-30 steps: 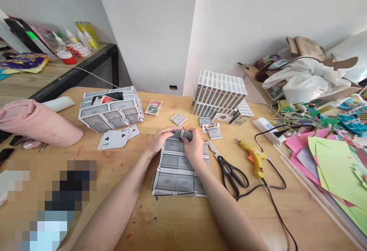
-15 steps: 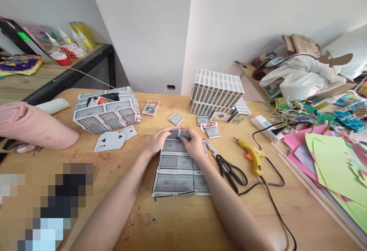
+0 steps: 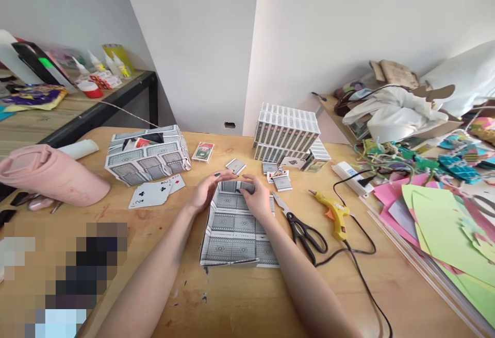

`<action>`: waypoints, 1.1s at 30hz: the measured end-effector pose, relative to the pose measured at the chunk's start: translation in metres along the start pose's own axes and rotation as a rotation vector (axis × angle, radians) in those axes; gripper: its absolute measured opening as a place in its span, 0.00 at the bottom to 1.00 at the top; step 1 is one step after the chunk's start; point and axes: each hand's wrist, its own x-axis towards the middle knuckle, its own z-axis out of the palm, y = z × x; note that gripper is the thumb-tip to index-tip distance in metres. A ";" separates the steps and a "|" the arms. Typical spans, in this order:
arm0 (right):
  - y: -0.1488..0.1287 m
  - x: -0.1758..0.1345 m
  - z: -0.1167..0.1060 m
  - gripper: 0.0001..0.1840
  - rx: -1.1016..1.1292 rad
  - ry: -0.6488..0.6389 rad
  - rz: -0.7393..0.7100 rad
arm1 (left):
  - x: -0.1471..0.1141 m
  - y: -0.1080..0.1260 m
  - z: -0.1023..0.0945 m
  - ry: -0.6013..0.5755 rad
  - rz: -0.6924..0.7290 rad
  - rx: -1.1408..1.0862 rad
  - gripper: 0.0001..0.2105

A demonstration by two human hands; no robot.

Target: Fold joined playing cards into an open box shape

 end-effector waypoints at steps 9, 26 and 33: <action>-0.003 -0.007 0.012 0.14 -0.024 -0.040 0.009 | -0.014 0.018 0.005 -0.024 -0.083 0.488 0.36; -0.004 0.000 -0.020 0.19 0.329 -0.072 0.061 | -0.021 0.016 0.001 0.176 -0.140 0.561 0.20; -0.001 -0.016 -0.072 0.17 -0.006 -0.070 0.342 | -0.036 0.047 -0.014 0.053 -0.109 0.765 0.22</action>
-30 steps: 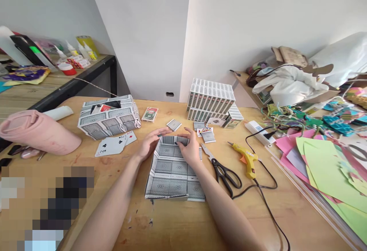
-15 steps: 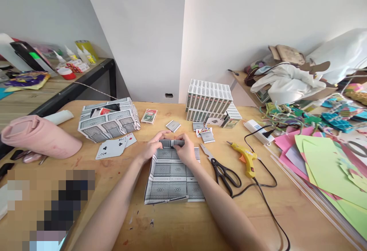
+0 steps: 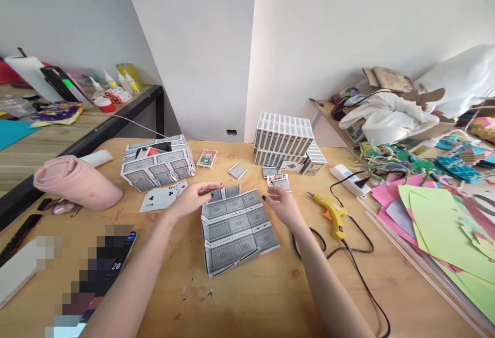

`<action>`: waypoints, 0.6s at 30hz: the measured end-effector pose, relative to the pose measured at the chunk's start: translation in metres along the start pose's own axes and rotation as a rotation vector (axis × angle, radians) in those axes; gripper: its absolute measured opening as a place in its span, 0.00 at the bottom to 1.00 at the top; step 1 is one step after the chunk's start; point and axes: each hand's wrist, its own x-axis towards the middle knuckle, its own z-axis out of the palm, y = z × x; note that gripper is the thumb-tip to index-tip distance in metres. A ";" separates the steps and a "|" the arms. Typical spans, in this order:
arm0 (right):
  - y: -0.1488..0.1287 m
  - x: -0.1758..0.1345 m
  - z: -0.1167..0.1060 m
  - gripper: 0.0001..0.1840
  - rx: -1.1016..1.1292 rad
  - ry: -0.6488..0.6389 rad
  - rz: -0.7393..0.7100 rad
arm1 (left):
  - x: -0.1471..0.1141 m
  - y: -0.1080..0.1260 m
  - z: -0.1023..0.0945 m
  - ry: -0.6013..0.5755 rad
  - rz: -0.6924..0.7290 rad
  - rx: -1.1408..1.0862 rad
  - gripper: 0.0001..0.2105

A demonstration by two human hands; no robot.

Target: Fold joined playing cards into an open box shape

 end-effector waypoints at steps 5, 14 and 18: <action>0.004 -0.008 0.012 0.27 0.000 -0.132 0.075 | 0.017 0.018 0.016 -0.024 0.064 0.432 0.17; -0.028 -0.019 0.039 0.19 0.189 -0.260 -0.193 | 0.013 0.018 0.039 0.065 0.046 0.588 0.16; -0.029 -0.014 0.044 0.21 0.266 -0.394 -0.201 | 0.009 0.018 0.044 0.097 0.039 0.586 0.16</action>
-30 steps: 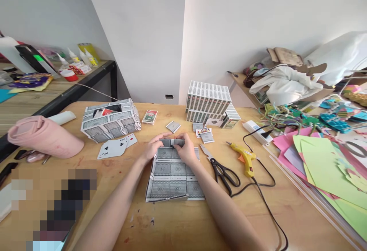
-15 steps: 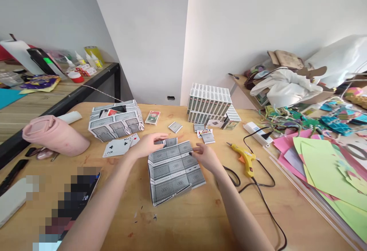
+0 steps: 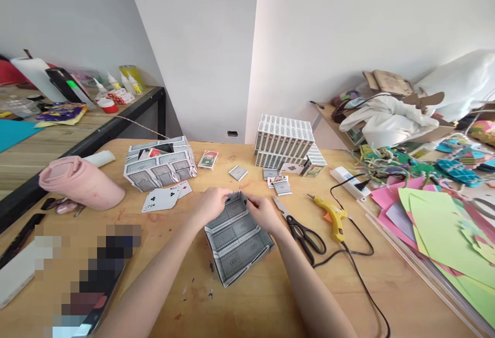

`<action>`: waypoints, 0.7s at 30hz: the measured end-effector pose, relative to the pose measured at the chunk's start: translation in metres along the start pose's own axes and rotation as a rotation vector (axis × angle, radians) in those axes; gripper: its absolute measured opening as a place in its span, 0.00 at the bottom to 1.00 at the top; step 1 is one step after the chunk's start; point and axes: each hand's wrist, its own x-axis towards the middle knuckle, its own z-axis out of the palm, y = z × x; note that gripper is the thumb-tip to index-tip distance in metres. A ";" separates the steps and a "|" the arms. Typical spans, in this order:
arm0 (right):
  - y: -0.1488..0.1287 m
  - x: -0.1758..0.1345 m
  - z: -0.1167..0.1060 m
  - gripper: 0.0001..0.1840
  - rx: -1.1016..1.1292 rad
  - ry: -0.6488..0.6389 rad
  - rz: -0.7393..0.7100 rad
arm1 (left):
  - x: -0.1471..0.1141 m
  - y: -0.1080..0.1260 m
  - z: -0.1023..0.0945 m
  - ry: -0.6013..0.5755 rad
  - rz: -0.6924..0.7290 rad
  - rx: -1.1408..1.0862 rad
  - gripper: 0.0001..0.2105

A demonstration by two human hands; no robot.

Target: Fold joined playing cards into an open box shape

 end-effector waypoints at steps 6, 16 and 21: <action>0.013 -0.003 -0.009 0.26 0.488 -0.195 0.175 | -0.001 0.005 -0.004 0.012 -0.024 0.008 0.15; 0.026 -0.005 -0.006 0.26 0.524 -0.165 0.183 | 0.000 0.010 0.002 -0.041 -0.043 0.064 0.17; 0.020 -0.003 -0.007 0.23 0.367 -0.170 0.055 | 0.007 0.020 0.003 -0.094 0.012 0.056 0.15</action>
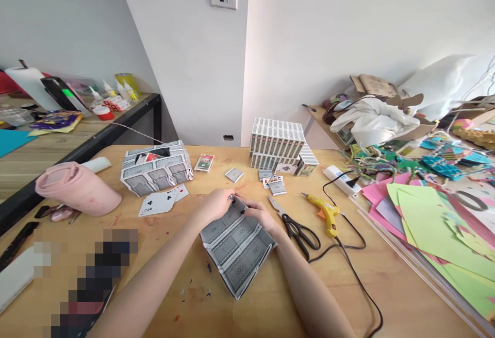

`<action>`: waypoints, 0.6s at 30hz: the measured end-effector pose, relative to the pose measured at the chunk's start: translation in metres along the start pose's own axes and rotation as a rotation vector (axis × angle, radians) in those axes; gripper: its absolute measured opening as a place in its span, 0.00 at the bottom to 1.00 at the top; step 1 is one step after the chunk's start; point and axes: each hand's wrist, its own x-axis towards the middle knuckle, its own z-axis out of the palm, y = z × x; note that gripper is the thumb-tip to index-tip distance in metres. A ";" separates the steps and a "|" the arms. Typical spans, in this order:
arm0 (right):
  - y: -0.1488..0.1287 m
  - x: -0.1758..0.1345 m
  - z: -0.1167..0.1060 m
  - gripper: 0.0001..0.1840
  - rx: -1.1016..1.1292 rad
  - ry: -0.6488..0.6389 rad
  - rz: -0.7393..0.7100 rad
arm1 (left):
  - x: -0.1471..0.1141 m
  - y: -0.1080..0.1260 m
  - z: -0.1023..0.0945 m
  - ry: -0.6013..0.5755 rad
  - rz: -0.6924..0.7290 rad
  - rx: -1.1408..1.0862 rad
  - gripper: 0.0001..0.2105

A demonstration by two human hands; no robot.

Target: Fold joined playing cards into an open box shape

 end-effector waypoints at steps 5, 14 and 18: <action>-0.001 -0.001 0.001 0.16 0.004 0.062 0.043 | 0.003 0.000 -0.012 -0.082 0.097 -0.040 0.14; 0.005 0.002 -0.006 0.33 0.244 0.184 0.025 | -0.017 -0.056 -0.035 0.130 -0.125 0.073 0.15; 0.007 -0.002 -0.003 0.34 0.220 0.253 -0.107 | -0.031 -0.066 -0.031 0.267 -0.326 0.140 0.17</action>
